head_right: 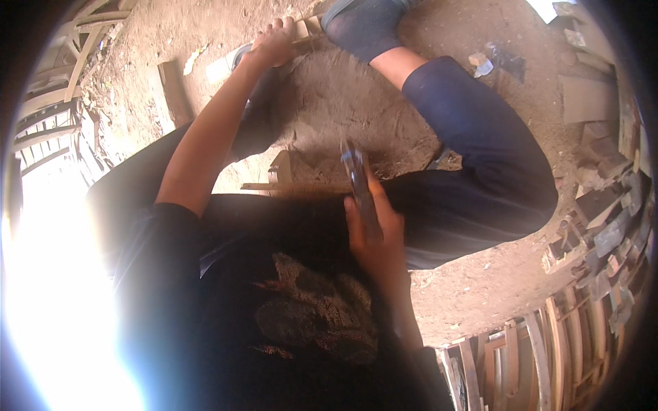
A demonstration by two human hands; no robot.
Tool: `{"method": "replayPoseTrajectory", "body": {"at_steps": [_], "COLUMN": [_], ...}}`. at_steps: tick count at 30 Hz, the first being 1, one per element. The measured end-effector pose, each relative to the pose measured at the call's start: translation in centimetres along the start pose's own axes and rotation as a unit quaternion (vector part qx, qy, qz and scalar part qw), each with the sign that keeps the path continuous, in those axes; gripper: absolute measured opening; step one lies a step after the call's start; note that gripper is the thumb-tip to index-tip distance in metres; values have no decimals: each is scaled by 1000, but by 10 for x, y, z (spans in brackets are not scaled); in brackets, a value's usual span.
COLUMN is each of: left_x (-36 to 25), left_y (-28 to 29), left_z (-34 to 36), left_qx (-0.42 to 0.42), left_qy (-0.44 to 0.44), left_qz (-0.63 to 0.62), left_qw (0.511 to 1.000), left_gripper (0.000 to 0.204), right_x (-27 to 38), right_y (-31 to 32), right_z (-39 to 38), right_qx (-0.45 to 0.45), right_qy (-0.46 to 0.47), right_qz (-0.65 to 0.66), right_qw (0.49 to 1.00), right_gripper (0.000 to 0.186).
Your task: The person sits on the ground and uses a hand saw to cut a small piece of wood. They hold the wood with their left hand and saw with their right hand, producing sawdust as they work.
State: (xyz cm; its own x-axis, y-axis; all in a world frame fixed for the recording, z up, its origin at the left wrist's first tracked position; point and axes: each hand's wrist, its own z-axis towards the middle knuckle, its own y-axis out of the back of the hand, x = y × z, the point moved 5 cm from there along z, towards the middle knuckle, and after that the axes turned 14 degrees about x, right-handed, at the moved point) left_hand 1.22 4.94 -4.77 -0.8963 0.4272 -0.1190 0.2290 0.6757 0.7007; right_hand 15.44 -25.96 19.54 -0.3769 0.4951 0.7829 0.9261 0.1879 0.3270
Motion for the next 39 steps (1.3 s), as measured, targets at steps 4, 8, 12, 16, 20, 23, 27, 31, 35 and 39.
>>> {"method": "replayPoseTrajectory", "body": {"at_steps": [4,8,12,16,20,23,27,31,35,39], "left_x": [-3,-1,0,0,-1,-2,-4,0,-6,-2], "left_y": [4,2,1,0,6,5,7,1,4,-1], "left_z": [-4,1,2,2,-1,0,-2,4,1,4], "left_qx": [-22,-37,-39,-13,-11,-12,1,-9,9,10], "left_qy": [-2,-19,-4,1,0,12,16,17,15,23], "left_qz": [-3,-4,-10,-25,-30,-35,-40,-24,-27,-32], "left_qw": [1000,999,999,1000,999,999,999,1000,999,999], "left_gripper": [82,95,96,97,97,98,102,101,92,81], "right_x": [-6,3,11,10,11,17,5,18,6,14], "right_y": [1,-1,2,6,6,10,6,2,3,6], "right_z": [5,19,3,16,2,-9,18,-12,-4,3], "right_qx": [-2,10,-22,17,-8,-1,25,-6,-9,17], "right_qy": [5,-20,47,-24,41,-17,-33,-26,-7,-64], "right_qz": [38,58,-10,58,-13,18,65,20,33,41], "right_qw": [999,998,999,998,999,1000,997,999,999,997], "right_gripper": [48,47,46,47,46,46,46,45,46,46]}}
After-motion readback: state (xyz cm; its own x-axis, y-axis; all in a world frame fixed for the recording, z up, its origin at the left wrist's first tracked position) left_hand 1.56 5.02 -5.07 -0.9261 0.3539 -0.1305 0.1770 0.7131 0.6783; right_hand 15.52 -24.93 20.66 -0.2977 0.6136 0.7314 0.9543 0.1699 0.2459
